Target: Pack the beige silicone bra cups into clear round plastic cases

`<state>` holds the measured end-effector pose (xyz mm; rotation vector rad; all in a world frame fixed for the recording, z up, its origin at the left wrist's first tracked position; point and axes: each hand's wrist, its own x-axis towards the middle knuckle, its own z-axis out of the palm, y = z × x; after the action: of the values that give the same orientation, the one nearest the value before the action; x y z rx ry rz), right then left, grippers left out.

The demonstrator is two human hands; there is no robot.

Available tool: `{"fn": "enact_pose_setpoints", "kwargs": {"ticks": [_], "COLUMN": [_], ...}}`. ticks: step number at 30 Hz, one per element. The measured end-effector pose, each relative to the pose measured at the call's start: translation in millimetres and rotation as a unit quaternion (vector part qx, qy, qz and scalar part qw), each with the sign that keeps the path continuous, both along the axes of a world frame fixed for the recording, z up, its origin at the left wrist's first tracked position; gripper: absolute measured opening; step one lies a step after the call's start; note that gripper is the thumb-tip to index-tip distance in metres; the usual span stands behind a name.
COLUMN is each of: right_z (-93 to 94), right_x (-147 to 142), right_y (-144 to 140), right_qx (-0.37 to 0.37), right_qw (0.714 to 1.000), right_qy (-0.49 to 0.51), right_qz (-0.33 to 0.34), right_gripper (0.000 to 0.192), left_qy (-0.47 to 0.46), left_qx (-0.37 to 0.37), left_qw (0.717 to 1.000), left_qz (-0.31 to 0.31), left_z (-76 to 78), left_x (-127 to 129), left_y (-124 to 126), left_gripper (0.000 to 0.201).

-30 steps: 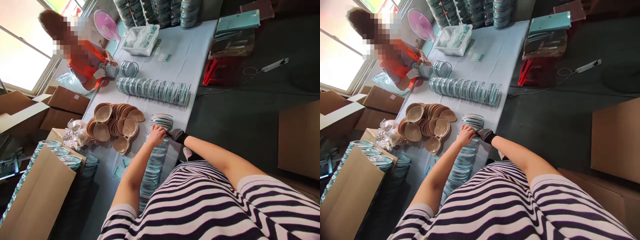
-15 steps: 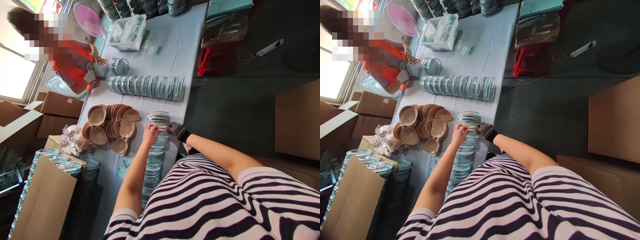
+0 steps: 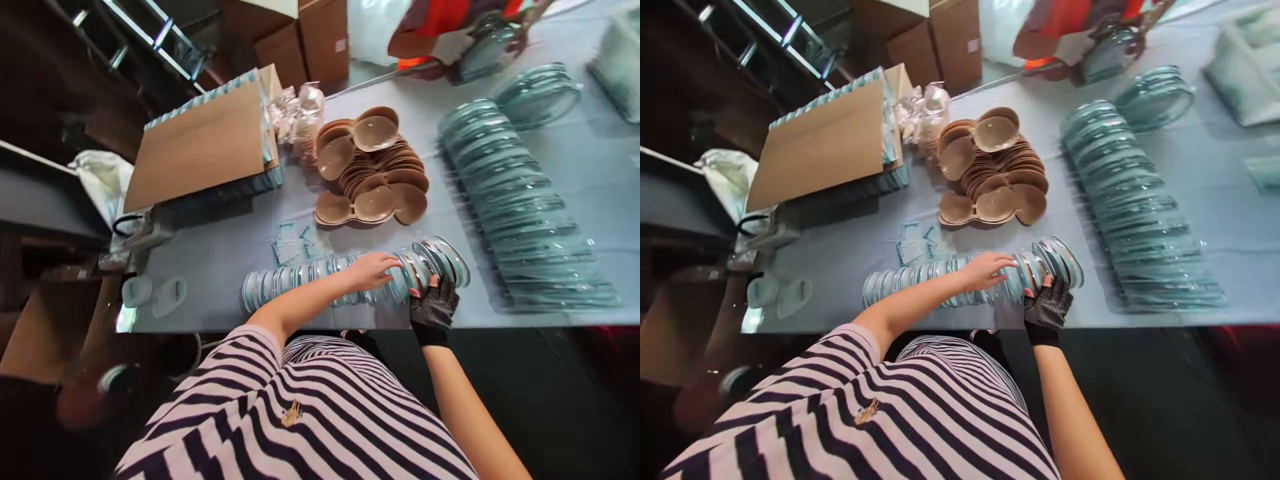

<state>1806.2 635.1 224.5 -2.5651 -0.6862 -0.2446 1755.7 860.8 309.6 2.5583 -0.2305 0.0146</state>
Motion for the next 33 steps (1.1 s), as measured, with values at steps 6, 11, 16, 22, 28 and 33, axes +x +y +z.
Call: {"fn": "enact_pose_setpoints", "kwargs": {"ticks": [6,11,16,22,28,33], "right_z": [44.0,51.4,50.5,60.1,32.0,17.7], "right_x": [3,-2,43,135,157,157], "right_y": [66,240,326,298,289,271], "right_qx": [0.108,-0.051,-0.173,-0.242,-0.332,-0.290], "right_qw": [0.986,0.934,0.951,0.953,0.898,0.911], "right_qy": [-0.007,0.178,0.101,0.058,0.071,0.060], "right_qz": [0.124,0.305,0.237,0.174,0.282,0.289], "right_gripper": [0.046,0.044,0.038,0.034,0.051,0.044], "left_qy": [0.051,0.155,0.145,0.101,0.092,0.106], "left_qx": [0.028,0.012,-0.029,-0.142,-0.230,-0.247], "left_qw": [0.962,0.949,0.952,0.946,0.926,0.915], "left_qz": [0.267,0.273,0.269,0.274,0.283,0.302], "left_z": [13.5,-14.8,-19.4,-13.8,-9.6,-11.9], "left_x": [-173,-213,-203,-206,-181,-173], "left_y": [99,120,114,128,147,152], "left_gripper": [0.049,0.063,0.057,0.037,0.032,0.031]}}
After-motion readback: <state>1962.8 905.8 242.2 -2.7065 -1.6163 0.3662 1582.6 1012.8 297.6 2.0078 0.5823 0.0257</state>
